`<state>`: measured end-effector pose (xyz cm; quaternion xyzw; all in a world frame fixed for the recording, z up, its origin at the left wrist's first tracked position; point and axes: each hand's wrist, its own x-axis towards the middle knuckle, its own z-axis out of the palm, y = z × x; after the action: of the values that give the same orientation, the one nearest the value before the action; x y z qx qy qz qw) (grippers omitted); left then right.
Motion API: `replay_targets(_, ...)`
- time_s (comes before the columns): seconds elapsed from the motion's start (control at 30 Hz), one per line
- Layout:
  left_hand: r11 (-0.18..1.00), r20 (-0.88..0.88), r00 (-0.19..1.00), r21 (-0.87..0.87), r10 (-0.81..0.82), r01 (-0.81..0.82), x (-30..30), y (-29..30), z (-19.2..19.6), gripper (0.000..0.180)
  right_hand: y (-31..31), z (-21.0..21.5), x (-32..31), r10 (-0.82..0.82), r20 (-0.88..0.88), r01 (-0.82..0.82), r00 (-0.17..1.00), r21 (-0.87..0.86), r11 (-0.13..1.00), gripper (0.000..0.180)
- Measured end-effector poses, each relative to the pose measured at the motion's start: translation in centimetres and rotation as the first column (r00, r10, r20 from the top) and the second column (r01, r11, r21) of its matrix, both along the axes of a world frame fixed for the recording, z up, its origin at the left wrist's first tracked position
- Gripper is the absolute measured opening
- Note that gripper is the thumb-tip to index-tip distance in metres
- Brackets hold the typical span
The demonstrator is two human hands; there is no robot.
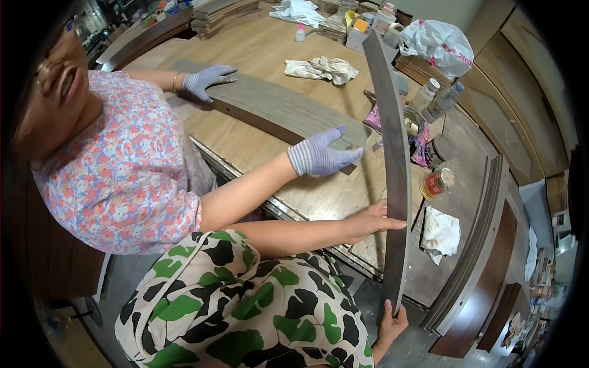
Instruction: The person stacks wooden panels on a workbench and aligns several long wooden slats by hand, while another person uses a metal guide.
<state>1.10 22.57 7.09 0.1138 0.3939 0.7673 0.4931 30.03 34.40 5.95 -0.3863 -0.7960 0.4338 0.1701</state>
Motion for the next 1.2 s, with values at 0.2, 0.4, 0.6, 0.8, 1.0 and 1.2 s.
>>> replay_targets(0.2,0.997,0.039,0.998,-0.052,0.052,-0.050,-0.5,-1.5,-0.2,0.063,0.6,1.3,-1.2,0.069,0.113,-0.089,0.991,0.184,0.979,0.020)
replay_targets(0.4,0.961,-0.047,0.960,-0.024,0.275,-0.277,-0.4,-3.6,0.9,0.054,2.4,3.0,-3.1,0.193,0.132,-0.221,0.972,0.243,0.945,0.023)
replay_targets(0.6,0.910,-0.076,0.908,-0.028,0.411,-0.414,-2.2,-7.4,1.8,0.062,2.4,4.9,-8.2,0.386,0.086,-0.376,0.918,0.490,0.786,0.028)
replay_targets(0.8,0.849,0.000,0.859,-0.151,0.512,-0.506,-3.4,-10.9,0.0,0.047,3.1,5.9,-12.5,0.510,0.233,-0.549,0.828,0.524,0.652,0.024)
replay_targets(1.0,0.871,0.099,0.873,-0.182,0.478,-0.456,-3.6,-13.1,-3.3,0.070,5.0,5.2,-16.2,0.569,0.263,-0.626,0.779,0.368,0.688,0.031)
replay_targets(1.2,0.749,0.198,0.729,-0.303,0.655,-0.590,-6.8,-14.0,-3.3,0.060,5.2,3.4,-21.9,0.637,0.256,-0.686,0.728,0.284,0.670,0.024)
